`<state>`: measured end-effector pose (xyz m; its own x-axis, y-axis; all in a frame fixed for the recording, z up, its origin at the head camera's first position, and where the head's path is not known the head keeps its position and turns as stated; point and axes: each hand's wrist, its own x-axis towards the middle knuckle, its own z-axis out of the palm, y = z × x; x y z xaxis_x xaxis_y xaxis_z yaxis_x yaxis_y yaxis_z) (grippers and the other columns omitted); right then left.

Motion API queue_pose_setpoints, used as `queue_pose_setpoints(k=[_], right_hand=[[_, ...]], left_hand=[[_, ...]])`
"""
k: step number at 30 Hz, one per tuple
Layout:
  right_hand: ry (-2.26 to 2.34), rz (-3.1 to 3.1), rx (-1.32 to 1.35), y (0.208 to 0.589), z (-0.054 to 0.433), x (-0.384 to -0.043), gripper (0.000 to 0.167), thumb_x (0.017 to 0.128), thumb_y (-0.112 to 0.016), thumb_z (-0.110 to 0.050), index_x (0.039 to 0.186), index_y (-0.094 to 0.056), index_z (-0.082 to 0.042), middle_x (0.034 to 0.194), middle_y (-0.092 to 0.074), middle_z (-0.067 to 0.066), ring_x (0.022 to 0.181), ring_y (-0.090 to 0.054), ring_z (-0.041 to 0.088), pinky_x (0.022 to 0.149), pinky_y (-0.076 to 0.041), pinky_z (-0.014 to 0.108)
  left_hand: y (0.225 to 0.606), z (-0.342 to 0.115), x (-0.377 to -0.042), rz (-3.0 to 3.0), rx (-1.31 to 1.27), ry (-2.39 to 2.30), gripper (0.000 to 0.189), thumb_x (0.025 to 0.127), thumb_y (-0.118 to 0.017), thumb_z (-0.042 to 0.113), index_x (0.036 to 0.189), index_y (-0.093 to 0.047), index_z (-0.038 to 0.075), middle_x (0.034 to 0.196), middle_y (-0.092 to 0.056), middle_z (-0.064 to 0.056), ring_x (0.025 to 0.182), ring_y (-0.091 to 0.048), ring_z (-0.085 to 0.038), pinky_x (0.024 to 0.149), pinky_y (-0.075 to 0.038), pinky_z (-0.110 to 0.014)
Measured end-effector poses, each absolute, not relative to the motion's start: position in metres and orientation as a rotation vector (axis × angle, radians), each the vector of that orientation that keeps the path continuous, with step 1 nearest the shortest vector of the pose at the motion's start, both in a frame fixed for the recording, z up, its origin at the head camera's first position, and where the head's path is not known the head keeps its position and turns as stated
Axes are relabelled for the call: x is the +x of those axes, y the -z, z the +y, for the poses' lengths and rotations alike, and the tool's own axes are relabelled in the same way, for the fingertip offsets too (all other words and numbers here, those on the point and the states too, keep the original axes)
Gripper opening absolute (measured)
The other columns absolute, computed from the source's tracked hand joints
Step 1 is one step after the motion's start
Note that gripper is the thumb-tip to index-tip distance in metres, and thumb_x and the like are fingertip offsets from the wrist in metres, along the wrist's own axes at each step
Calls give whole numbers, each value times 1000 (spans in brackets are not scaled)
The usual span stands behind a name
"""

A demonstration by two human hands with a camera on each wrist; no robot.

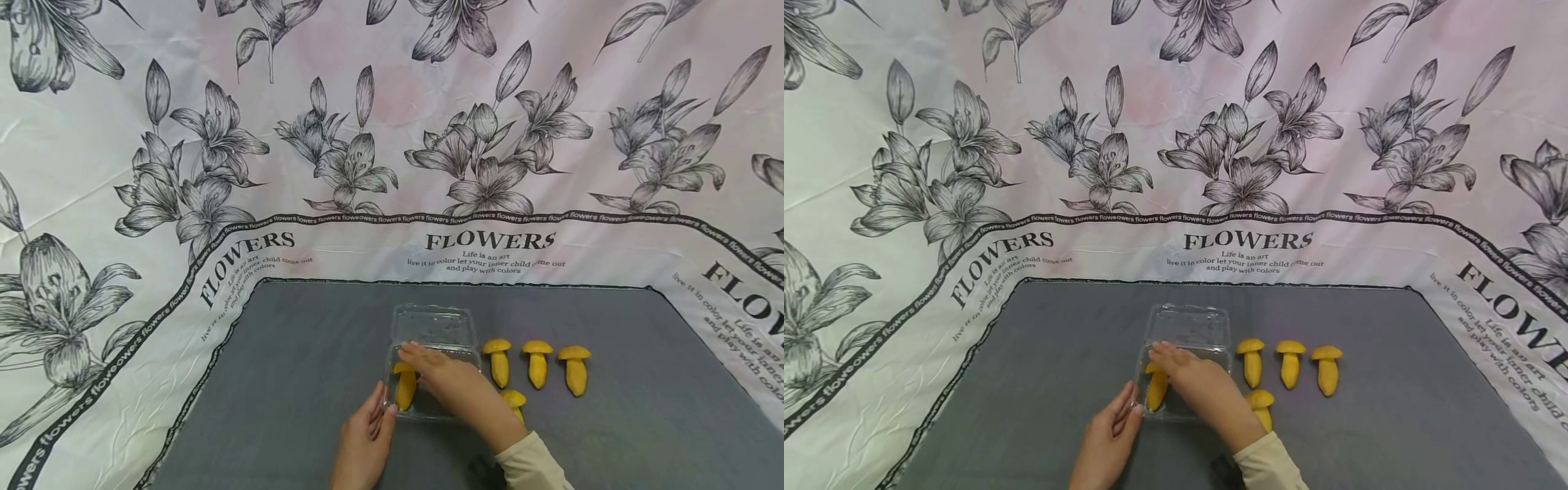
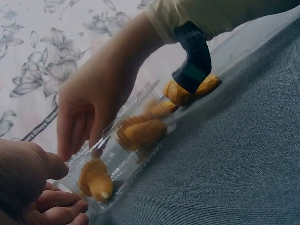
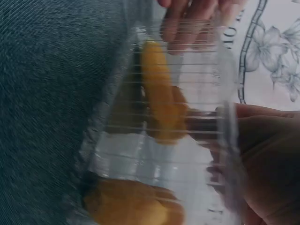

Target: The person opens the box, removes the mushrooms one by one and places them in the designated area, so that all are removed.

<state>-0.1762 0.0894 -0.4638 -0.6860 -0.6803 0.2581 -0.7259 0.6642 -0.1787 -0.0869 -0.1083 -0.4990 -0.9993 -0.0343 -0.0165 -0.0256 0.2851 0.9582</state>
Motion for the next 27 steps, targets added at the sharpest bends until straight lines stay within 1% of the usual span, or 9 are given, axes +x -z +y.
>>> queue_pose_setpoints(k=[3, 6, 11, 14, 21, 25, 27], right_hand=[[-317, -2687, 1173, 468, 86, -178, 58, 99, -76, -11, 154, -57, -16, 156, -57, 7, 120, -70, 28, 59, -62, 34], [-244, -2657, 1190, 471, 85, -180, 56, 99, -74, -4, 152, -59, -15, 154, -59, 8, 112, -72, 27, 56, -60, 33], [-183, -2608, 1198, 478, 84, -181, 61, 94, -77, 3, 150, -61, -15, 151, -62, 8, 97, -73, 25, 52, -56, 31], [-179, -2593, 1196, 481, 84, -182, 62, 92, -78, 4, 149, -62, -16, 150, -63, 7, 98, -73, 25, 52, -56, 31], [-140, -2596, 1173, 485, 82, -182, 58, 93, -78, 0, 147, -64, -19, 146, -66, 4, 97, -75, 21, 54, -58, 30], [-184, -2613, 1159, 485, 82, -182, 60, 91, -79, 5, 144, -67, -20, 145, -67, 3, 92, -75, 21, 51, -56, 30], [-215, -2630, 1157, 485, 82, -183, 61, 90, -79, 7, 143, -68, -20, 146, -67, 2, 89, -75, 21, 53, -57, 30]], left_hand=[[499, -108, -87, -2509, 62, 1875, 66, 108, -66, 31, 157, -43, -7, 153, -50, -30, 137, -56, -41, 101, -59, -39], [499, -107, -87, -2504, 50, 1873, 65, 109, -65, 30, 157, -43, -7, 152, -50, -30, 136, -57, -41, 100, -59, -39], [500, -106, -87, -2494, 21, 1873, 64, 109, -64, 30, 157, -42, -9, 152, -49, -31, 137, -56, -41, 101, -59, -39], [500, -106, -87, -2501, 27, 1868, 63, 109, -64, 28, 156, -43, -9, 152, -50, -31, 136, -56, -41, 101, -59, -39], [500, -106, -86, -2503, 45, 1855, 62, 109, -65, 26, 155, -45, -10, 150, -52, -31, 135, -58, -40, 101, -59, -38], [501, -106, -87, -2491, 43, 1839, 62, 109, -64, 28, 155, -45, -9, 150, -53, -30, 135, -58, -40, 101, -59, -38], [501, -106, -87, -2487, 43, 1838, 62, 109, -64, 28, 155, -45, -9, 150, -53, -29, 136, -58, -39, 101, -59, -38]])
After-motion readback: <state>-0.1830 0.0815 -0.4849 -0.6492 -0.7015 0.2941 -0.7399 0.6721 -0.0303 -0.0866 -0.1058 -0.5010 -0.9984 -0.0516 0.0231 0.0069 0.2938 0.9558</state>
